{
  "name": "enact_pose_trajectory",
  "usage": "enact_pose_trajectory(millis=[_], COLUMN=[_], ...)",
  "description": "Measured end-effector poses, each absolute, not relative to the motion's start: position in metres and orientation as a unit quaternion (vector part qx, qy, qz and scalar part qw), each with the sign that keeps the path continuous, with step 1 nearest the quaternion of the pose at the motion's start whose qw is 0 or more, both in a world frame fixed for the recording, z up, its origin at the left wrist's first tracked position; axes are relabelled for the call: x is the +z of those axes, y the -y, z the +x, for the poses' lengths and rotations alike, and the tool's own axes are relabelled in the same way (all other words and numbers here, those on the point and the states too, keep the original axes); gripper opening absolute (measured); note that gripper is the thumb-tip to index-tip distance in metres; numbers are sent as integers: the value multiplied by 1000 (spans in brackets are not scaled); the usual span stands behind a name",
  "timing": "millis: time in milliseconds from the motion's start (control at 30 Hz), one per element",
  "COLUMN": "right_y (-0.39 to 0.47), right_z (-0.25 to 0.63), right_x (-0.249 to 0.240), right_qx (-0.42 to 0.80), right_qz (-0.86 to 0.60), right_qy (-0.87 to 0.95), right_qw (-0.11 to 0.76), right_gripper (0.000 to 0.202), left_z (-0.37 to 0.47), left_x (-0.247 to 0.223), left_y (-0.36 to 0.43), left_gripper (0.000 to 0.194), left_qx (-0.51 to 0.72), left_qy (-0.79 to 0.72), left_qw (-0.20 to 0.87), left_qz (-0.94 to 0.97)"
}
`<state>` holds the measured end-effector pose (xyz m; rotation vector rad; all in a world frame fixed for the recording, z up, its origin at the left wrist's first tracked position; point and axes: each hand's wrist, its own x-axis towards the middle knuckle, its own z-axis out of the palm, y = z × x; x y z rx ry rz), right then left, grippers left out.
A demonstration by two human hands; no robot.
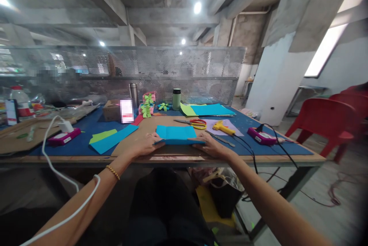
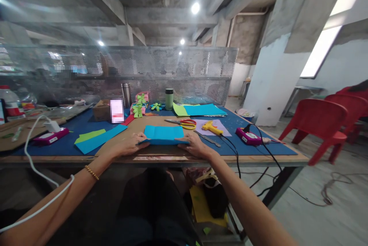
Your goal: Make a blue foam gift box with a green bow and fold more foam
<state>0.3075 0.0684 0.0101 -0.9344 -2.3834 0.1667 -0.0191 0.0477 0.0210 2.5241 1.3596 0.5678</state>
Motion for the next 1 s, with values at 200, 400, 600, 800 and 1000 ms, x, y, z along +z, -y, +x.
enact_pose_trajectory(millis=[200,400,600,800,1000], right_y=[-84,-115,-115,-89,-82], right_z=[302,291,273,259,256], right_x=[4,7,4,10,15], right_qx=[217,207,6,-31,-37], right_qz=[-382,-457,-606,-656,-657], right_qy=[830,794,759,728,727], right_qw=[343,344,238,199,198], right_gripper=[34,35,27,45,34], left_z=[-24,-9,7,15,20], left_x=[4,-3,3,3,3], left_y=[-64,-98,-103,-95,-90], left_gripper=[37,34,25,30,34], left_qx=[346,350,289,230,224], left_qy=[-499,-633,-714,-733,-747], left_qw=[247,108,60,47,34], left_qz=[755,682,635,638,625])
